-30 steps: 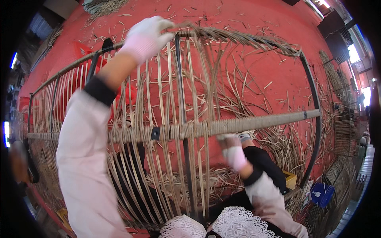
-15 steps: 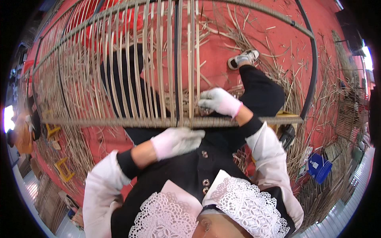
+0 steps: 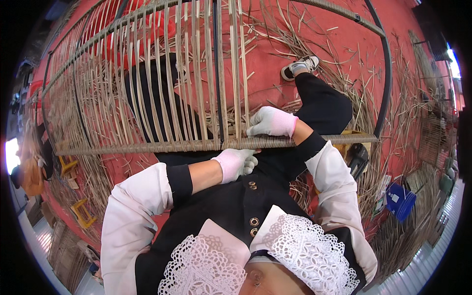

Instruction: The person weaves thin natural fibers around the vertical ribs of a large basket frame. They repeatedly thread the fiber through the ribs and secure it with a handheld stapler, working along the upper edge of the basket.

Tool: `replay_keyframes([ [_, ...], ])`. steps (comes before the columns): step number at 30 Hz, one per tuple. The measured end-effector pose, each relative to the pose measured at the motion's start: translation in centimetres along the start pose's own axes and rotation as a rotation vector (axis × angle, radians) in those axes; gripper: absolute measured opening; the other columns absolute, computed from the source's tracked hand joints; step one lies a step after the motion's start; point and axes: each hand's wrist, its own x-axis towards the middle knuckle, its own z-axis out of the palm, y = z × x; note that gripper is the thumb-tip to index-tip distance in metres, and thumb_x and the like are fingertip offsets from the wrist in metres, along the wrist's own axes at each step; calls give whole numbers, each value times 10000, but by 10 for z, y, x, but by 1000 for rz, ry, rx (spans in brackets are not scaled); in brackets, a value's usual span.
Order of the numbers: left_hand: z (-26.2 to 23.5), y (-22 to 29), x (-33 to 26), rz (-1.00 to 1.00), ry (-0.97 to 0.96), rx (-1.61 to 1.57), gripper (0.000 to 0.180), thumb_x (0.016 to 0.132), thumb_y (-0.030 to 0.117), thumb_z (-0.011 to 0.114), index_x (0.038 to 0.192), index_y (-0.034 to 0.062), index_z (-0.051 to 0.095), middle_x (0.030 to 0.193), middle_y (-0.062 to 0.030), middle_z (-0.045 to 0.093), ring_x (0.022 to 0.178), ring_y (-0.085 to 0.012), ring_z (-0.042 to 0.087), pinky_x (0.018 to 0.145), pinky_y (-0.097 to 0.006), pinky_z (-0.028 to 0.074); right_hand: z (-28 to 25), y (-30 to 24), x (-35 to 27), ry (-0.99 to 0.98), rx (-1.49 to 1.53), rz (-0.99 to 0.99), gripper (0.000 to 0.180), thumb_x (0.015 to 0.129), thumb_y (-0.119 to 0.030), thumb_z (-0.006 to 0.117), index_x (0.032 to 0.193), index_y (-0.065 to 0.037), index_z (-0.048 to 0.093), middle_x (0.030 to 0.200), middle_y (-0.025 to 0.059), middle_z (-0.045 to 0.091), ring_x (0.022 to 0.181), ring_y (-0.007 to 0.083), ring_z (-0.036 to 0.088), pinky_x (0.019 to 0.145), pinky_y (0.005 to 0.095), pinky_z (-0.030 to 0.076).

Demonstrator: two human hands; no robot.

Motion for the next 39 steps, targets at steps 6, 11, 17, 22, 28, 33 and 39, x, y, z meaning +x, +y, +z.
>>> replay_keyframes([
  [6, 1, 10, -10, -75, -47, -50, 305, 1043, 247, 499, 1265, 42, 540, 696, 51, 477, 525, -43, 390, 480, -180, 313, -3, -1, 6, -67, -10, -38, 303, 861, -267, 722, 836, 34, 709, 668, 90, 636, 629, 142, 570, 645, 332, 482],
  [11, 6, 44, -66, -16, -233, 13, 275, 1041, 257, 499, 1197, 40, 562, 580, 98, 382, 423, -39, 306, 402, -201, 244, -4, -5, -6, 609, 25, -131, 322, 880, -300, 708, 894, 21, 696, 679, 61, 626, 630, 112, 590, 616, 306, 495],
  [17, 28, 147, -118, 197, -204, 352, 291, 1038, 307, 496, 1102, 51, 618, 532, 102, 338, 385, -31, 302, 374, -200, 253, 4, -10, -22, -145, 408, -171, 189, 931, -196, 670, 977, -22, 727, 746, -21, 645, 661, 54, 588, 613, 243, 491],
  [22, 51, 312, -105, 2177, 1049, 1493, 307, 976, 351, 534, 1064, 114, 709, 840, -90, 683, 869, -260, 658, 821, -401, 518, -3, -11, -10, 49, 217, -68, 272, 955, -255, 625, 873, -9, 706, 670, 41, 644, 600, 90, 603, 603, 290, 504],
  [28, 11, 354, -55, 1812, 1019, 1451, 192, 962, 223, 548, 1048, 131, 694, 968, -87, 699, 1001, -277, 634, 889, -402, 496, -150, -87, 24, 496, 2, -431, 154, 945, -130, 619, 993, -5, 694, 829, 42, 712, 749, 88, 634, 672, 291, 533],
  [33, 14, 351, -59, 1882, 1027, 1418, 179, 935, 190, 587, 1058, 111, 690, 962, -88, 699, 990, -283, 632, 873, -397, 498, -252, -151, 78, 918, -586, -515, 238, 891, -287, 684, 936, -54, 693, 844, 134, 657, 869, 329, 644, 771, 393, 509],
  [39, 28, 351, -68, 2048, 917, 1327, 346, 818, 303, 733, 1106, 118, 683, 980, -77, 682, 1030, -275, 610, 935, -411, 462, -275, -126, 110, 749, -411, -194, 297, 916, -320, 602, 1027, -71, 719, 935, 171, 694, 902, 341, 662, 805, 396, 515],
])
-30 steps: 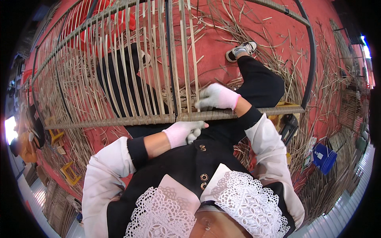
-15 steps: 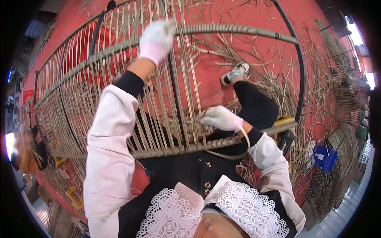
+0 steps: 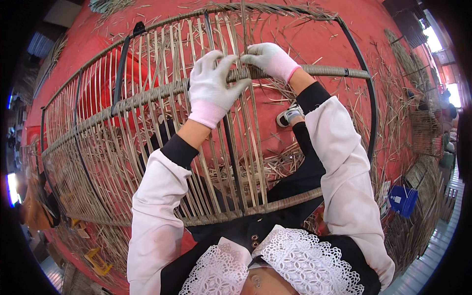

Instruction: The person weaves thin natural fibers around the vertical ribs of a large basket frame. They repeatedly thread the fiber through the ribs and secure it with a handheld stapler, working along the upper edge of the basket.

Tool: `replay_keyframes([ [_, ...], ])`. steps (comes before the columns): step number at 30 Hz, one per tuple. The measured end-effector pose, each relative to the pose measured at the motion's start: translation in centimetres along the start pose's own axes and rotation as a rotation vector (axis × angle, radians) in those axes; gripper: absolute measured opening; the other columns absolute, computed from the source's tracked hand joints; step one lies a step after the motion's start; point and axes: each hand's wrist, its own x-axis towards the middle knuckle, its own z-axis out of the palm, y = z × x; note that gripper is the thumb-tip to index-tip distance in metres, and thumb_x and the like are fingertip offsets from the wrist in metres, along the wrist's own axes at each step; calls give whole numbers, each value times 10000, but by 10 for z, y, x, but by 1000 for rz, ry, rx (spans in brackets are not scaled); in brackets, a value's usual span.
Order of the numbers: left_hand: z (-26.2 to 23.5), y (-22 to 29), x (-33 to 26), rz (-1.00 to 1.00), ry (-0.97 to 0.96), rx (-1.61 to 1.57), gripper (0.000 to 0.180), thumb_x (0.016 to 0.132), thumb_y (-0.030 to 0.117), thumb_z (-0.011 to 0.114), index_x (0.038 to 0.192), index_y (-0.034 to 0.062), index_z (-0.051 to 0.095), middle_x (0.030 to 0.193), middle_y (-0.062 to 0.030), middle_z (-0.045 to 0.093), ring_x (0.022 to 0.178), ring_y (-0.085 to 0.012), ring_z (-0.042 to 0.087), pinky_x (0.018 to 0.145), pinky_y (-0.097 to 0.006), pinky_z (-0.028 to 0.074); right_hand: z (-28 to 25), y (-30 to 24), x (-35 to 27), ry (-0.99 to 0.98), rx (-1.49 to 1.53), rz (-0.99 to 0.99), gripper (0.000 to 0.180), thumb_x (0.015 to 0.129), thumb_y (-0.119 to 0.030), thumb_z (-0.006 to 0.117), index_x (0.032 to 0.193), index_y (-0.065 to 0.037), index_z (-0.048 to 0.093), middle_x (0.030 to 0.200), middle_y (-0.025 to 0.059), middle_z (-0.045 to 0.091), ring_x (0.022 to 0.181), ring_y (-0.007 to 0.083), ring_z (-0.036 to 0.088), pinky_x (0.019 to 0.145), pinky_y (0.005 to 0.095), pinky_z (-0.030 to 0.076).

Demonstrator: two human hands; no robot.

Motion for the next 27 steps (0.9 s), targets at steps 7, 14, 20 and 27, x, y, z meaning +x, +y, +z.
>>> replay_keyframes([
  [7, 15, -7, 19, 142, -226, -34, 329, 755, 318, 782, 1004, 109, 734, 1038, -54, 681, 1074, -250, 592, 977, -408, 437, -2, -42, -31, 300, -417, -228, 211, 942, -233, 546, 938, -65, 675, 938, 146, 661, 851, 354, 649, 774, 430, 530],
  [14, 12, -12, 38, 19, -521, -154, 379, 802, 358, 748, 991, 31, 715, 958, -128, 700, 979, -306, 599, 909, -397, 458, 77, -19, -81, 606, 162, 90, 281, 931, -232, 591, 892, 44, 620, 814, 214, 609, 776, 367, 606, 733, 462, 472],
  [20, 3, -16, 37, 98, -626, -293, 351, 832, 218, 692, 1158, 90, 674, 1019, -93, 619, 921, -287, 638, 824, -378, 523, 68, -20, -92, 465, 588, -23, 240, 968, -168, 512, 889, 40, 603, 716, 176, 547, 673, 282, 544, 672, 391, 456],
  [27, 4, 3, 36, 97, -612, -30, 332, 870, 201, 642, 1197, 210, 700, 925, -62, 598, 773, -252, 640, 719, -364, 526, 11, -64, -142, 262, 700, 4, 233, 986, -184, 560, 995, 39, 624, 827, 68, 611, 783, 105, 532, 729, 299, 457],
])
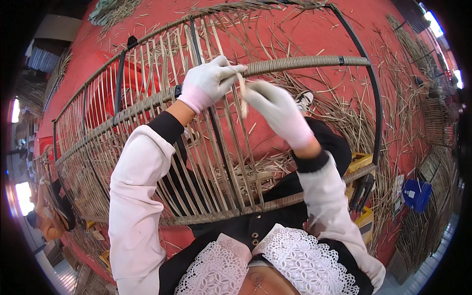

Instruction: The person weaves thin natural fibers around the vertical ribs of a large basket frame. They repeatedly thread the fiber through the ribs and secure it with a handheld stapler, working along the upper edge of the basket.

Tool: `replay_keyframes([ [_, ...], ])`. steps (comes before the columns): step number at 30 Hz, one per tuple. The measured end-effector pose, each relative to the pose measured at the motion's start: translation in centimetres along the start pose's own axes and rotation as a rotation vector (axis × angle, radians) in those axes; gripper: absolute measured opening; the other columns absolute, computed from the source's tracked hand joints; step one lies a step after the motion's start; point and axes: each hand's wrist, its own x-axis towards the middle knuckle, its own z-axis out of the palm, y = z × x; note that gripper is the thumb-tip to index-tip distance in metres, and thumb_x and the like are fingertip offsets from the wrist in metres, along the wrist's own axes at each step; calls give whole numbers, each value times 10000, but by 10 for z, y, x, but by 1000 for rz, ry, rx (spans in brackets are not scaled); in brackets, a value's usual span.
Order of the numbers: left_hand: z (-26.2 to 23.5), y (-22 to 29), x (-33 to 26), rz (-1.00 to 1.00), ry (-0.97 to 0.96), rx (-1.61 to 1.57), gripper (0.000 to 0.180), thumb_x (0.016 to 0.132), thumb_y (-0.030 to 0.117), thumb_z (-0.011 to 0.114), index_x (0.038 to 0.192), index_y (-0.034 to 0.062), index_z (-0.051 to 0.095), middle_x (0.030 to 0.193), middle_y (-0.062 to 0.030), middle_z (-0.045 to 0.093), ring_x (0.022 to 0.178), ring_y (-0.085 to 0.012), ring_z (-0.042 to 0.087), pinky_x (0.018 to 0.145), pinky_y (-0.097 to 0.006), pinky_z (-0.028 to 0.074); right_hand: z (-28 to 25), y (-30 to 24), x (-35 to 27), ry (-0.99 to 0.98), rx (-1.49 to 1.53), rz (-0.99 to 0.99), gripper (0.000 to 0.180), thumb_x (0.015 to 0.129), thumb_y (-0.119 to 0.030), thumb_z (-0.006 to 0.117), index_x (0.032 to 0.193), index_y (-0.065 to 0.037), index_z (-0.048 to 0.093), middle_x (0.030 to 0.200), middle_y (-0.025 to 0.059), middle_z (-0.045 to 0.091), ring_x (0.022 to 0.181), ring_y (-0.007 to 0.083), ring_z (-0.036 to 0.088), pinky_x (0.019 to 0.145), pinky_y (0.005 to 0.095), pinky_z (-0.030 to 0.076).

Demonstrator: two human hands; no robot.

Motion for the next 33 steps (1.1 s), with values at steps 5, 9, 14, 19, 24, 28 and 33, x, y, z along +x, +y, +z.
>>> replay_keyframes([
  [5, 4, -6, 22, -282, -2, -251, 377, 953, 398, 546, 1044, 79, 726, 986, -165, 685, 995, -361, 643, 886, -425, 494, -152, 59, -207, 1317, -837, -76, 221, 985, -111, 551, 1125, 43, 625, 1056, 145, 668, 966, 262, 633, 906, 363, 485],
  [9, 13, -14, 19, -118, 44, -183, 283, 948, 274, 575, 1034, 35, 699, 951, -166, 669, 917, -349, 642, 807, -382, 501, -242, 199, -400, 985, -1059, 1238, 524, 851, -283, 587, 1218, 91, 569, 1184, 334, 615, 1062, 478, 600, 953, 508, 472],
  [14, 24, -13, 13, -93, 147, -112, 306, 956, 343, 553, 1059, 94, 698, 978, -156, 686, 938, -351, 646, 825, -417, 512, -279, 303, -485, 1018, -1000, 950, 435, 803, -248, 655, 1086, 82, 633, 1048, 257, 691, 916, 381, 663, 859, 448, 500],
  [19, 17, -19, 24, -112, -28, -132, 314, 971, 316, 540, 1063, 50, 680, 970, -183, 690, 938, -365, 645, 829, -421, 508, -307, 150, -468, 1169, -384, 909, 193, 855, -207, 629, 843, -17, 599, 757, 52, 596, 591, 159, 520, 575, 300, 430],
  [24, 18, -23, 21, -29, 36, -206, 297, 970, 296, 546, 998, 22, 655, 869, -190, 650, 860, -381, 620, 776, -422, 485, -226, -77, -336, 850, 90, 391, 211, 930, -236, 590, 816, -63, 553, 624, 1, 483, 469, 105, 430, 449, 267, 358],
  [28, 19, -23, 21, -61, 39, -237, 283, 962, 289, 552, 991, 31, 664, 882, -182, 658, 884, -380, 627, 778, -429, 490, -130, -130, -140, 482, 32, 517, 189, 936, -175, 561, 797, -62, 499, 589, -2, 473, 462, 107, 439, 452, 269, 358],
  [33, 14, -18, 20, -142, 17, -233, 336, 948, 340, 518, 842, 33, 605, 826, -181, 637, 849, -389, 623, 765, -467, 491, -60, -107, 12, -140, -265, 490, 179, 867, -144, 597, 745, -28, 536, 592, 9, 536, 488, 92, 528, 493, 253, 426],
])
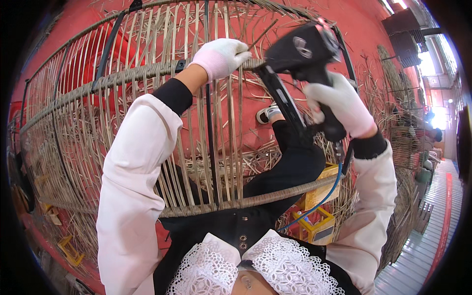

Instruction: The person weaves thin natural fibers around the vertical ribs of a large basket frame. They repeatedly thread the fiber through the ribs and secure it with a handheld stapler, working along the upper edge of the basket.

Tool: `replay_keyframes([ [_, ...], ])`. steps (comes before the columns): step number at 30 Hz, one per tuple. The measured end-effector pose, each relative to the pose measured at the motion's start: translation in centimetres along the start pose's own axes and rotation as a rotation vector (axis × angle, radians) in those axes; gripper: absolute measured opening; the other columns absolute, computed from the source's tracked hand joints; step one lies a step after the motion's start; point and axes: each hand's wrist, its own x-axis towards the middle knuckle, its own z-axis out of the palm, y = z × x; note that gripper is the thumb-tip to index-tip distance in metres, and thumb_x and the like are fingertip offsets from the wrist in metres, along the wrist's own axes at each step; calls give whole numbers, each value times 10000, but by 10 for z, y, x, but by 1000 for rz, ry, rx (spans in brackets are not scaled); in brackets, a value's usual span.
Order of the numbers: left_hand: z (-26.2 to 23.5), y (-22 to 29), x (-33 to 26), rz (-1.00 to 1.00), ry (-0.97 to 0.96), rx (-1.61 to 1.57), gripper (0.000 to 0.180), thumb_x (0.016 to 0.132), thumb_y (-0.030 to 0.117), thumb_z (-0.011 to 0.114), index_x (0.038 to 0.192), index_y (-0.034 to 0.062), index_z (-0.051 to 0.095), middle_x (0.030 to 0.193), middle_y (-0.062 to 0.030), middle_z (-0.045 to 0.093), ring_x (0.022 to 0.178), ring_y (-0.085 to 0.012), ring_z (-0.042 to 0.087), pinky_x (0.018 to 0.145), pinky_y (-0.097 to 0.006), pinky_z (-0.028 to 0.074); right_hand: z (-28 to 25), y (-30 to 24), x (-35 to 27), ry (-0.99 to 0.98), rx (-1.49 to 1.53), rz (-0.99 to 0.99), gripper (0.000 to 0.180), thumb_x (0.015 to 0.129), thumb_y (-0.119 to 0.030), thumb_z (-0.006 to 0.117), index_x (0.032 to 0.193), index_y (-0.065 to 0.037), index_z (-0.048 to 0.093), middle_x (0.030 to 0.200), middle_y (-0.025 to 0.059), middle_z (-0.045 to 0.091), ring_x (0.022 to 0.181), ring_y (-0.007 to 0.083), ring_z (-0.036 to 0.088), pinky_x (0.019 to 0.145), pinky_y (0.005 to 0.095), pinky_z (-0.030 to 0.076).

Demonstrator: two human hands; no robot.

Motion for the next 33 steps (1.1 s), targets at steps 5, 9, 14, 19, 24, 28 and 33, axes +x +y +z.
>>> replay_keyframes([
  [5, -3, 1, -4, -3, 1, 98, 281, 956, 316, 523, 921, 83, 677, 880, -152, 683, 872, -365, 657, 775, -462, 532, 18, -22, 35, 18, -200, 46, 184, 860, -164, 622, 806, 10, 599, 599, 12, 558, 479, 79, 535, 475, 243, 431],
  [9, -2, -2, -4, 16, 46, 59, 252, 940, 290, 537, 948, 89, 689, 896, -167, 690, 882, -372, 664, 794, -457, 541, 25, -37, 37, -28, -319, 39, 206, 846, -183, 620, 816, 20, 601, 600, 8, 547, 478, 76, 527, 476, 239, 426],
  [14, 0, -2, -4, -60, -30, 79, 261, 926, 279, 530, 993, 93, 701, 935, -185, 693, 904, -371, 669, 805, -457, 541, 25, -40, 44, -21, -451, 78, 242, 821, -193, 625, 779, 41, 583, 575, 22, 536, 479, 87, 536, 458, 261, 425],
  [19, 1, -5, 1, -49, -21, -68, 299, 930, 308, 543, 868, 32, 642, 841, -197, 659, 833, -400, 637, 746, -474, 507, 14, -15, 16, 17, -214, 109, 187, 841, -154, 617, 724, -18, 563, 572, 6, 540, 497, 86, 528, 509, 245, 427],
  [24, 2, -13, 3, -89, -50, -241, 388, 953, 388, 541, 992, 27, 677, 894, -184, 684, 871, -350, 657, 803, -409, 502, -75, 74, -152, 552, 223, 296, 146, 926, -169, 572, 941, -24, 563, 608, 8, 506, 470, 101, 474, 439, 255, 379],
  [28, 2, -18, 8, 30, -71, -198, 394, 931, 287, 439, 1109, 19, 667, 957, -220, 684, 974, -346, 652, 879, -401, 484, -172, 250, -282, 856, 383, 404, 152, 918, -194, 600, 805, -94, 578, 600, -10, 502, 463, 113, 495, 441, 271, 401],
  [33, 9, -17, 16, -106, -98, -17, 379, 959, 238, 394, 1159, 31, 641, 1014, -221, 689, 1024, -369, 647, 913, -443, 482, -150, 501, -261, 965, -811, 898, 436, 854, -416, 599, 1153, -104, 659, 956, 259, 687, 923, 452, 656, 753, 509, 527],
])
